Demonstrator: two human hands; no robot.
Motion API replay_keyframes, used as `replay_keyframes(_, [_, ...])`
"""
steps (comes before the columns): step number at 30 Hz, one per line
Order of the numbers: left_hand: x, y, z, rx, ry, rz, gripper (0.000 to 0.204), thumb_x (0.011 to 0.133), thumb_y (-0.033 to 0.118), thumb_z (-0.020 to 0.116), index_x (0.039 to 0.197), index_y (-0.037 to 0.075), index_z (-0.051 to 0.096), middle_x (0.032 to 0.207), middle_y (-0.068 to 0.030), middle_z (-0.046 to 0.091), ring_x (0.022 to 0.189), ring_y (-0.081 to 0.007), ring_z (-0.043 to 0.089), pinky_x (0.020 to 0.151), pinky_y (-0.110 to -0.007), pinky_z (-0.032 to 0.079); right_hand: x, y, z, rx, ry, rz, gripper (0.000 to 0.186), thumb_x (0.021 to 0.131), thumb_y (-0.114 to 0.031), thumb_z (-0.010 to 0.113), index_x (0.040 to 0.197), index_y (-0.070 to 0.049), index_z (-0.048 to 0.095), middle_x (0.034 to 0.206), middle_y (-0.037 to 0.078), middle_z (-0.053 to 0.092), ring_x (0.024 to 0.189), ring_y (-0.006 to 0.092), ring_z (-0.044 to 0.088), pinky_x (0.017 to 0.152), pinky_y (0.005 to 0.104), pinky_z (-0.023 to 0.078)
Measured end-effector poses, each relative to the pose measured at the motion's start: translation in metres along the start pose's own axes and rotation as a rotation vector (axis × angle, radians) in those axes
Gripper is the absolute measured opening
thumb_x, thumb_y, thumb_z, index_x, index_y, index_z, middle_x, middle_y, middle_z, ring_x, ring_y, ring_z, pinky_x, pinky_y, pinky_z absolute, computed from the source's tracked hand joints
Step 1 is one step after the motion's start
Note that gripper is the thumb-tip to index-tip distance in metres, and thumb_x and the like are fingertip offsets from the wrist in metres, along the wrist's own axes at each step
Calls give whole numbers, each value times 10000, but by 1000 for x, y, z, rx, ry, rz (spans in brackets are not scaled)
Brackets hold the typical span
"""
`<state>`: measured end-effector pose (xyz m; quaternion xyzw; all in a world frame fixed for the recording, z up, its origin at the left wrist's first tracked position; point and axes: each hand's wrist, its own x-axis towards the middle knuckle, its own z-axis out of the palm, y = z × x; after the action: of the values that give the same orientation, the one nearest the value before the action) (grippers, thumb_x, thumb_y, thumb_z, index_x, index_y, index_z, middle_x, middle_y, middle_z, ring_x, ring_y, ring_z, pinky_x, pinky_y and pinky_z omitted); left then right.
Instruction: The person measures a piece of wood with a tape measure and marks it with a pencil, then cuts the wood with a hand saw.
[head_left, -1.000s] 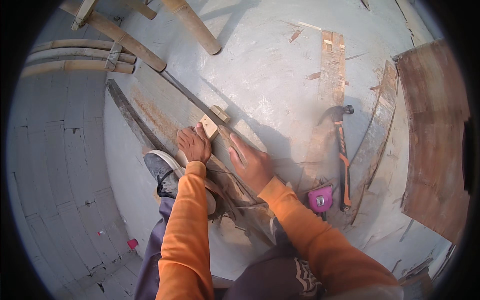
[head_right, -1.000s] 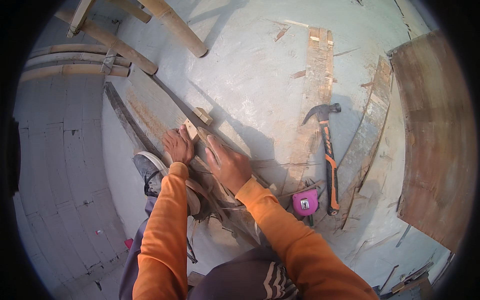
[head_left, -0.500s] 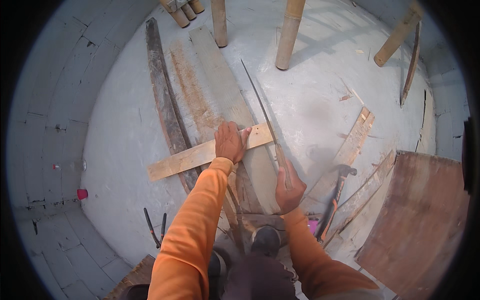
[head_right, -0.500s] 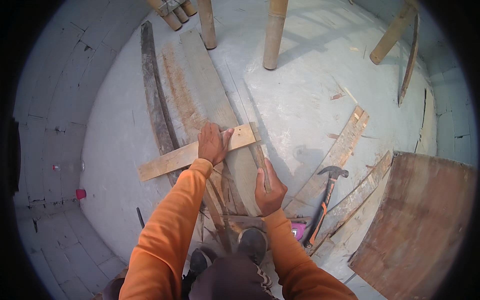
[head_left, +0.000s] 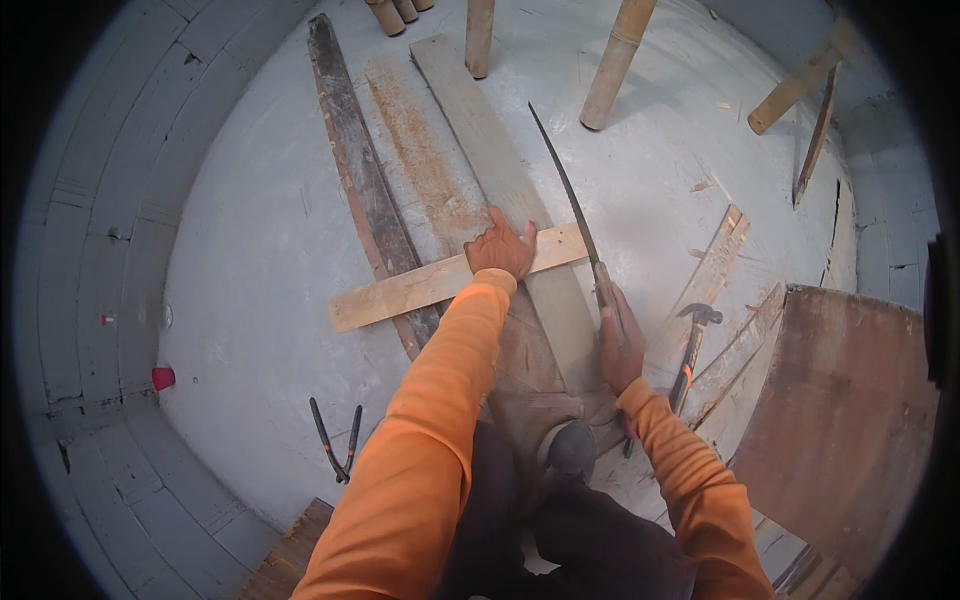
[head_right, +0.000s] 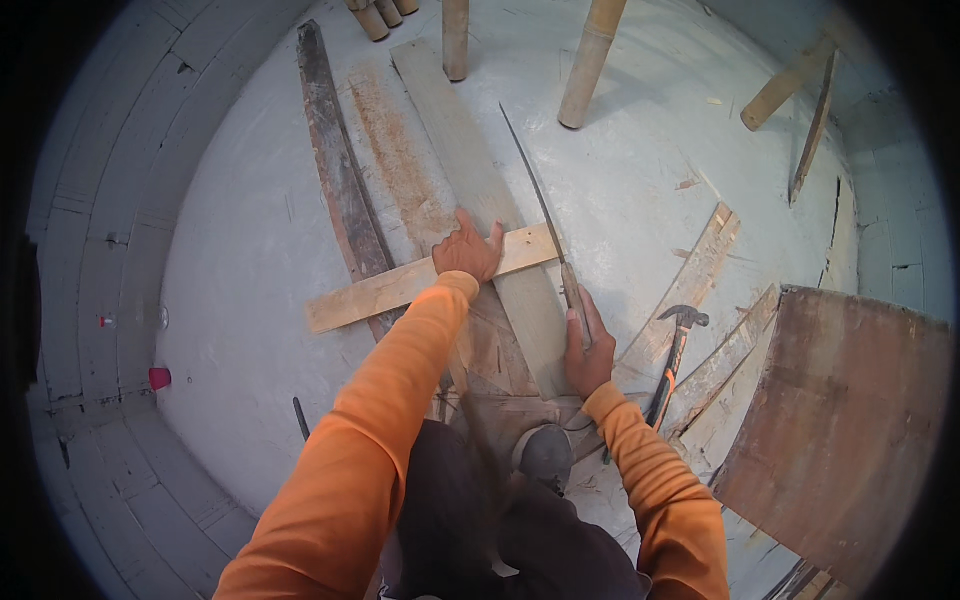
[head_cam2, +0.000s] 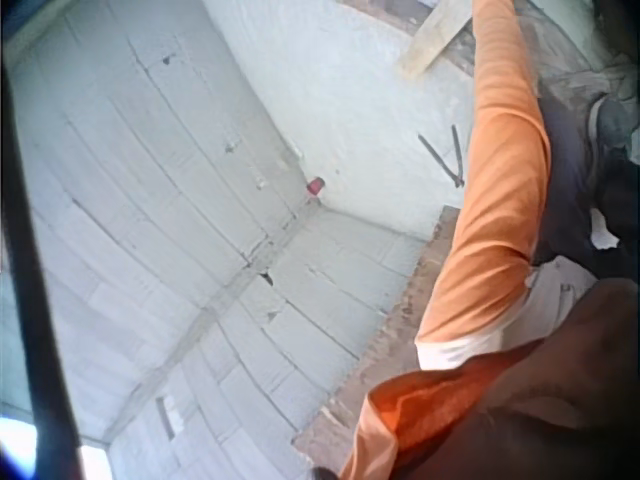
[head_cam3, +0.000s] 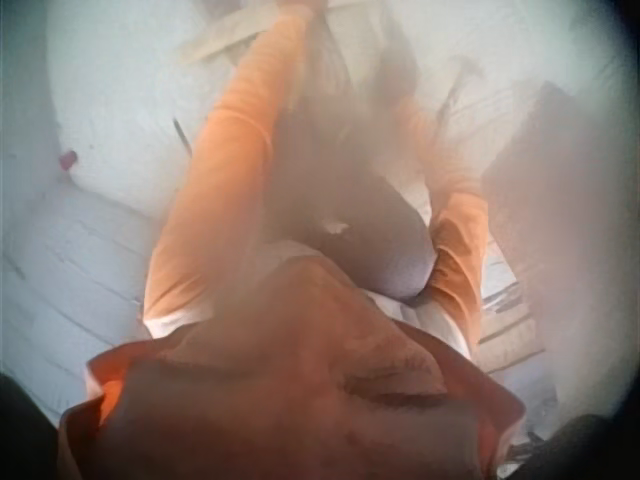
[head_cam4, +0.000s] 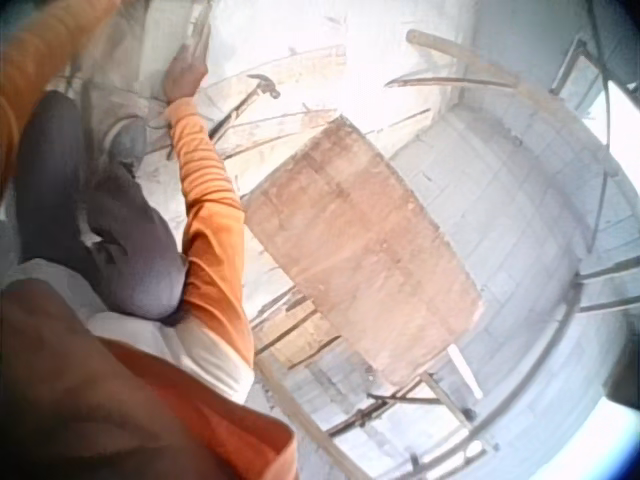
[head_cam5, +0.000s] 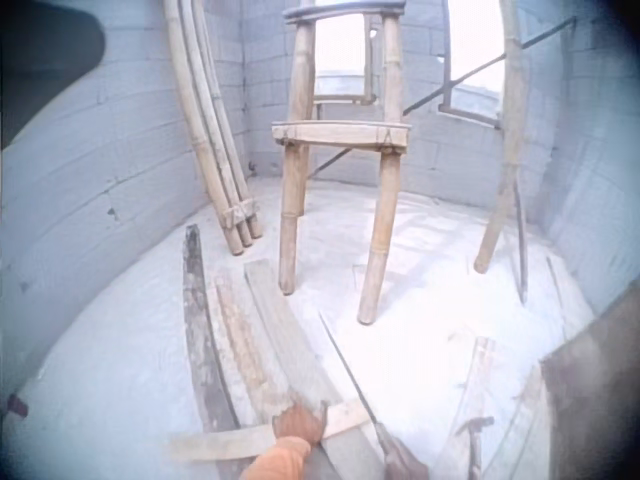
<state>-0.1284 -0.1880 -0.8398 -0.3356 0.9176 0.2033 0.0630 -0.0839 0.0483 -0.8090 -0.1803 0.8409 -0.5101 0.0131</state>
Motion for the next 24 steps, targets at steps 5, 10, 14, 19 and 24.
replay_keyframes(5, [-3, -2, -9, -22, -126, -29, 810, 966, 583, 418, 1429, -76, 334, 973, -228, 728, 912, -344, 716, 876, -395, 505, 7, -3, -35, -9, -420, 294, 565, 1049, -217, 490, 1557, -86, 280, 1172, 273, 663, 1054, 305, 680, 931, 375, 504])
replay_keyframes(10, [-4, 8, -7, -20, -74, -46, 843, 952, 562, 446, 1476, -86, 318, 1005, -227, 724, 968, -327, 707, 917, -380, 492, -7, 7, -21, -70, -309, 248, 567, 1043, -208, 502, 1542, -68, 273, 1177, 267, 656, 1058, 339, 680, 908, 390, 514])
replay_keyframes(14, [-5, 3, 1, -11, -9, -28, 773, 947, 539, 454, 1422, -67, 380, 1015, -227, 721, 983, -322, 700, 926, -387, 468, -11, 10, -3, 45, -94, 131, 501, 1019, -170, 548, 1472, -13, 400, 1230, 282, 643, 1105, 352, 673, 925, 373, 515])
replay_keyframes(19, [1, 14, 5, -18, 86, -228, 648, 939, 543, 461, 1278, -9, 432, 936, -220, 724, 943, -348, 695, 983, -452, 379, -4, 13, 4, 46, 51, 1, 379, 995, -121, 577, 1336, 44, 571, 1189, 277, 673, 1072, 331, 697, 896, 363, 531])
replay_keyframes(24, [-4, 33, 3, -16, 173, -346, 656, 920, 549, 459, 1291, 9, 440, 947, -221, 723, 967, -354, 689, 1065, -473, 306, 1, 25, 4, 57, 125, -84, 342, 972, -85, 598, 1277, 70, 622, 1146, 275, 692, 1022, 321, 721, 855, 352, 550])
